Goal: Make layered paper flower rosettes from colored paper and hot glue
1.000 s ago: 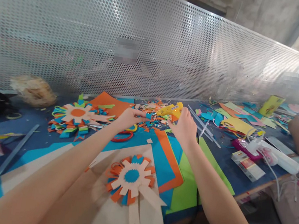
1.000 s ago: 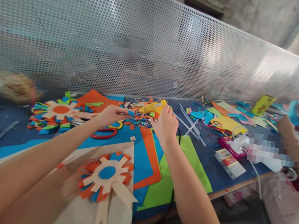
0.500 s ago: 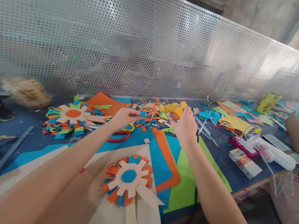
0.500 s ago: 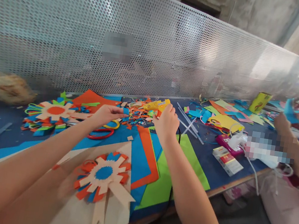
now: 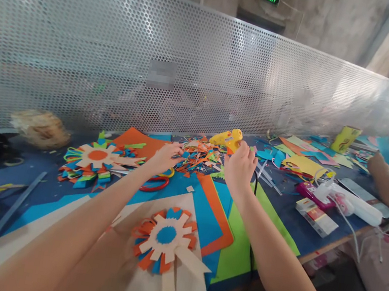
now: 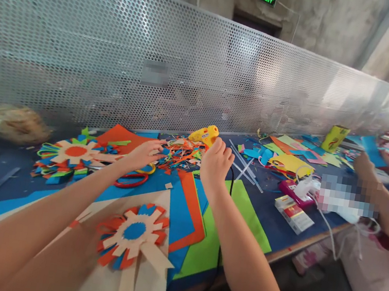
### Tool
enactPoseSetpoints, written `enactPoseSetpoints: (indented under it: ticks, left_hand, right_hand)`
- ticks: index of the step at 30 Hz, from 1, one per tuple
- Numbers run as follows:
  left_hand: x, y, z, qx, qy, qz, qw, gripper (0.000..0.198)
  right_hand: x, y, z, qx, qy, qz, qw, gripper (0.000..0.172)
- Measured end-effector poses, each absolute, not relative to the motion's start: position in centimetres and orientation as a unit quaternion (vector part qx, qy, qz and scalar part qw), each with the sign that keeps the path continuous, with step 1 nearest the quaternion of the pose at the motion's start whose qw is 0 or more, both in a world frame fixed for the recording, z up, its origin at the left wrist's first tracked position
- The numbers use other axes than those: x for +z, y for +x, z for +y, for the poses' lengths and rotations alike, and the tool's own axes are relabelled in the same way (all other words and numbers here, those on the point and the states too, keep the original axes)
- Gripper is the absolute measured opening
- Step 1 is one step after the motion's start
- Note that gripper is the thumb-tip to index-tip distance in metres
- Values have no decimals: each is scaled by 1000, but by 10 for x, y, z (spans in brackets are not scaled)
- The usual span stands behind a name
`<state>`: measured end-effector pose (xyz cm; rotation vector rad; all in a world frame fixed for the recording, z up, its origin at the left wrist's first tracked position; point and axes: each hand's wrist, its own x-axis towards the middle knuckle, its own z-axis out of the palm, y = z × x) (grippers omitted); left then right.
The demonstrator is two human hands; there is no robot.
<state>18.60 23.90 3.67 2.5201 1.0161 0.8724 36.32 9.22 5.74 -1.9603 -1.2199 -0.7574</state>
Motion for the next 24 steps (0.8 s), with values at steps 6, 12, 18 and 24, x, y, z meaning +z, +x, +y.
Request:
enactPoseSetpoints:
  ticks: [6, 12, 18, 24]
  left_hand:
    - [49, 175, 215, 433, 772, 387, 258, 34]
    - [53, 163, 183, 504, 644, 408, 406, 40]
    - [41, 142, 148, 499, 551, 415, 524, 42]
    - [24, 122, 111, 492, 514, 423, 561, 33]
  right_hand:
    - [59, 366, 94, -213, -693, -490, 484, 42]
    - [56, 359, 93, -165, -638, -529, 535, 42]
    - [50, 347, 91, -171, -632, -606, 452, 46]
    - [48, 327, 83, -169, -649, -636, 381, 42]
